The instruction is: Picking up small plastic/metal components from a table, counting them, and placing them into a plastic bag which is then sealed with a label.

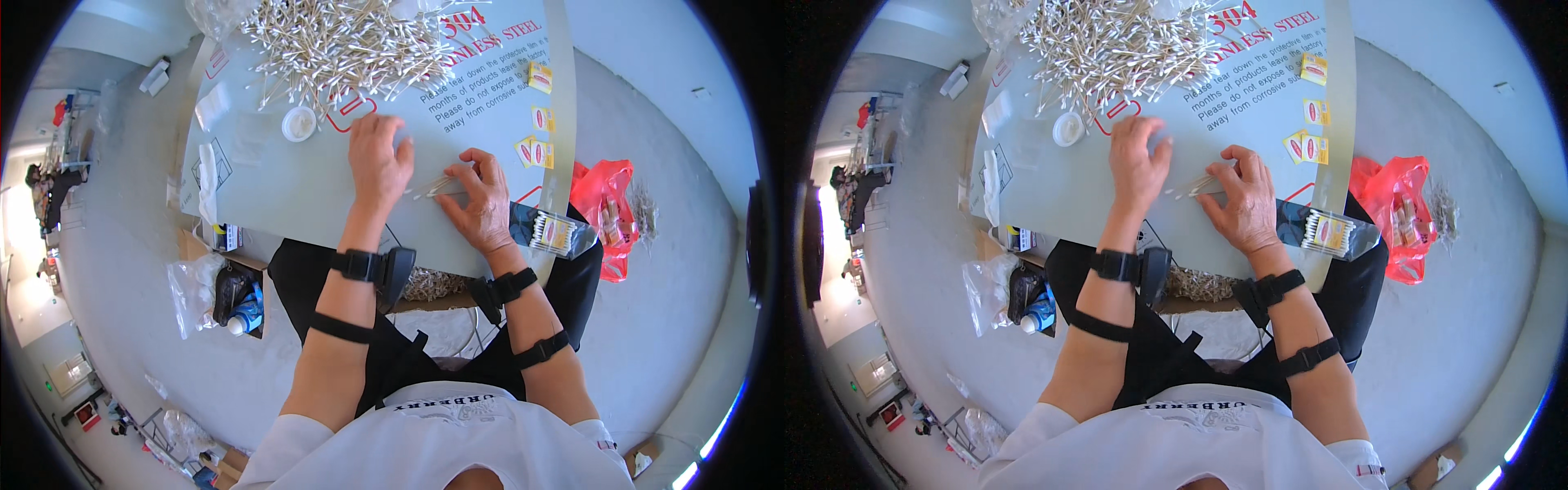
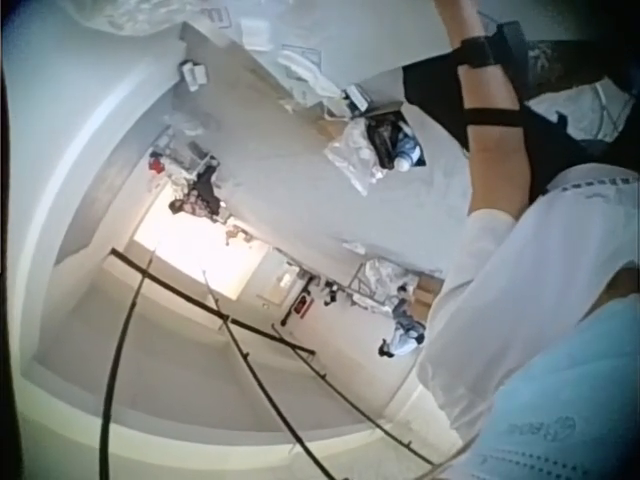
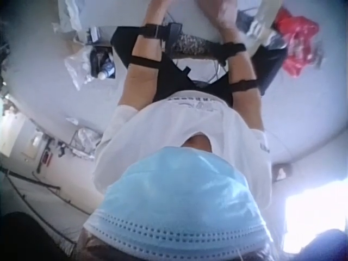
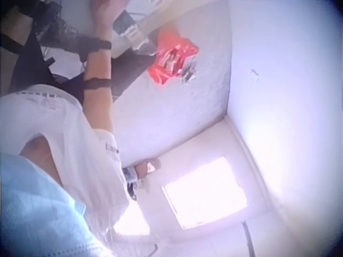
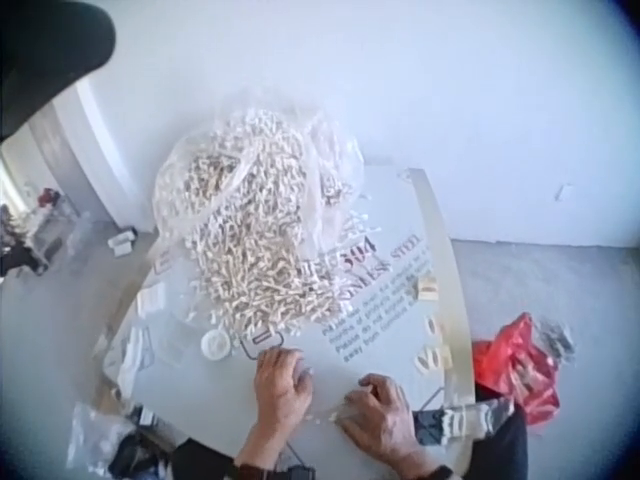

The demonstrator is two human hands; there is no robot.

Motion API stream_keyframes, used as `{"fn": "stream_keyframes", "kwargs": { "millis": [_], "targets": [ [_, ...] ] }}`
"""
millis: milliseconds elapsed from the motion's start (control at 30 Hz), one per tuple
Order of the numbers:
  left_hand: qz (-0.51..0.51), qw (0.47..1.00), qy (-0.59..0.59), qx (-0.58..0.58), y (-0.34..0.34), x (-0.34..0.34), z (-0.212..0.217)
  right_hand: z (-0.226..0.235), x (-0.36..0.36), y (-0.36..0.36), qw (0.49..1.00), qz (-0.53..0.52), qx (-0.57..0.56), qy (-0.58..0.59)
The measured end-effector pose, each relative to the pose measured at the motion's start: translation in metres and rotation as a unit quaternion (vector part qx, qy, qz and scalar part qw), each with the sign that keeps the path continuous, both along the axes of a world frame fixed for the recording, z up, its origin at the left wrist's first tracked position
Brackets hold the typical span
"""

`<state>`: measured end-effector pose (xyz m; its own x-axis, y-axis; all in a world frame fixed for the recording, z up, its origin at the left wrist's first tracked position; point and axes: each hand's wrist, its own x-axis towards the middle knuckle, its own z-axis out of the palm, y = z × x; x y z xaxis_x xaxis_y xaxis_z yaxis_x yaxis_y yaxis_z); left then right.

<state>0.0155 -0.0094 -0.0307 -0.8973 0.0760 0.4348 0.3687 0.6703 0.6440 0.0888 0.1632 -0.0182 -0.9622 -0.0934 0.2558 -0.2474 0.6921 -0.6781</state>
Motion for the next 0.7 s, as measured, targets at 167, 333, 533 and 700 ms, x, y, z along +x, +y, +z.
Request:
{"fn": "stream_keyframes", "kwargs": {
  "millis": [167,333,533,700],
  "targets": [
    [0.082,0.993,0.047,-0.065,0.01,-0.047,0.013,0.001,0.0,0.001,1.0,-0.006,-0.001,0.005],
    [0.074,0.988,0.008,-0.137,0.01,-0.056,0.011,-0.001,-0.001,-0.001,1.0,-0.008,-0.008,-0.007],
    [-0.051,0.981,-0.112,-0.149,0.005,-0.003,0.019,0.001,-0.001,0.001,0.999,-0.025,-0.022,0.009],
    [-0.049,0.99,-0.083,-0.107,0.006,0.013,0.023,-0.001,-0.001,0.002,0.997,-0.056,-0.037,0.035]
  ]
}}
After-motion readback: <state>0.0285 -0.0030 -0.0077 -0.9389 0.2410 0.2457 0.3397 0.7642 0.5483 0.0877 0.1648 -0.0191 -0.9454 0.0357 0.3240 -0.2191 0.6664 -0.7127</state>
